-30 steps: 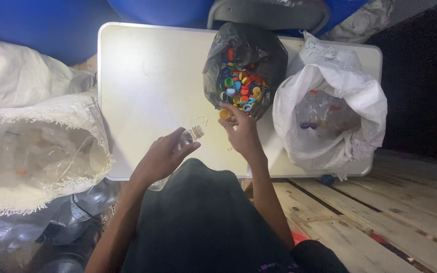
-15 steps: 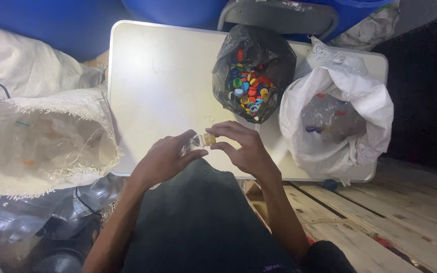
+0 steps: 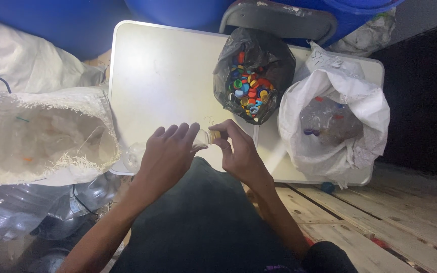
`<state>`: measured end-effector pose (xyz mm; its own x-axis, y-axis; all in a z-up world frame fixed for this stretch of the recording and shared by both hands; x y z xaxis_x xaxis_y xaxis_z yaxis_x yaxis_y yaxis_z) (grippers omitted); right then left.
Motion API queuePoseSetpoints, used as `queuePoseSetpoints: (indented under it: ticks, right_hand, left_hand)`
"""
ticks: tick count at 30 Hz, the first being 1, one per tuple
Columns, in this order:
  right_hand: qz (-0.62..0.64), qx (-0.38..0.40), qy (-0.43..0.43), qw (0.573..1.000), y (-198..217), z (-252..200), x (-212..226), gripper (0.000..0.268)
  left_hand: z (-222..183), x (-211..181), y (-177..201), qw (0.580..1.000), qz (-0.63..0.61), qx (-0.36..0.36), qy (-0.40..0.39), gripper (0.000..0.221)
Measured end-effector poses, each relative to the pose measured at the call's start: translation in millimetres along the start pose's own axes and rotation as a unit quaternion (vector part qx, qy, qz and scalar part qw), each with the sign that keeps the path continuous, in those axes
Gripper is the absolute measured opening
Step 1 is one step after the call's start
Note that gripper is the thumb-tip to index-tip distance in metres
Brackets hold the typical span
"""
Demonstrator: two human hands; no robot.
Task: The person repeatedly picks up empty plastic bottles from a white mesh bag, selects a matching colored cap from a black bag on the table, screws the cap onto the bottle, and places the capped bottle into a white sack. This process is repeated for multiple bottles throughout the video.
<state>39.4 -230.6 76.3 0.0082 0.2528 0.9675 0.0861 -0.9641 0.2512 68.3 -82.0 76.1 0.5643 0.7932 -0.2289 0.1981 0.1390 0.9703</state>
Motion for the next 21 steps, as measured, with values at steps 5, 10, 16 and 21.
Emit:
queuePoseSetpoints:
  ticks: [5,10,16,21]
  right_hand:
    - [0.054,-0.032,0.122,0.99,9,-3,6,0.031]
    - [0.057,-0.011,0.158,0.986,18,-6,21,0.036]
    - [-0.011,-0.027,0.112,0.993,7,-5,13,0.015]
    - [-0.001,-0.036,0.022,0.999,1,-8,-50,0.046]
  left_hand:
    - [8,4,21,0.994,-0.102,0.038,0.01,0.042]
    - [9,2,16,0.964,-0.21,0.159,0.045,0.043]
    - [5,-9,7,0.992,-0.098,0.075,0.033,0.044]
    - [-2,-29,4,0.967,0.231,-0.051,-0.09,0.053]
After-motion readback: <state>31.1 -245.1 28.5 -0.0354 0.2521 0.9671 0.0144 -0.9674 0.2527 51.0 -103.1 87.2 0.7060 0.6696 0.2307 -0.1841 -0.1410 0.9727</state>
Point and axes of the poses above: each hand's wrist, its own z-axis towards the middle knuckle, its own y-axis out of the back of the hand, x = y × z, the point moved 7 cm from there along z, towards the middle knuckle, and after that the axes turned 15 degrees about z, right-handed, at the moved point
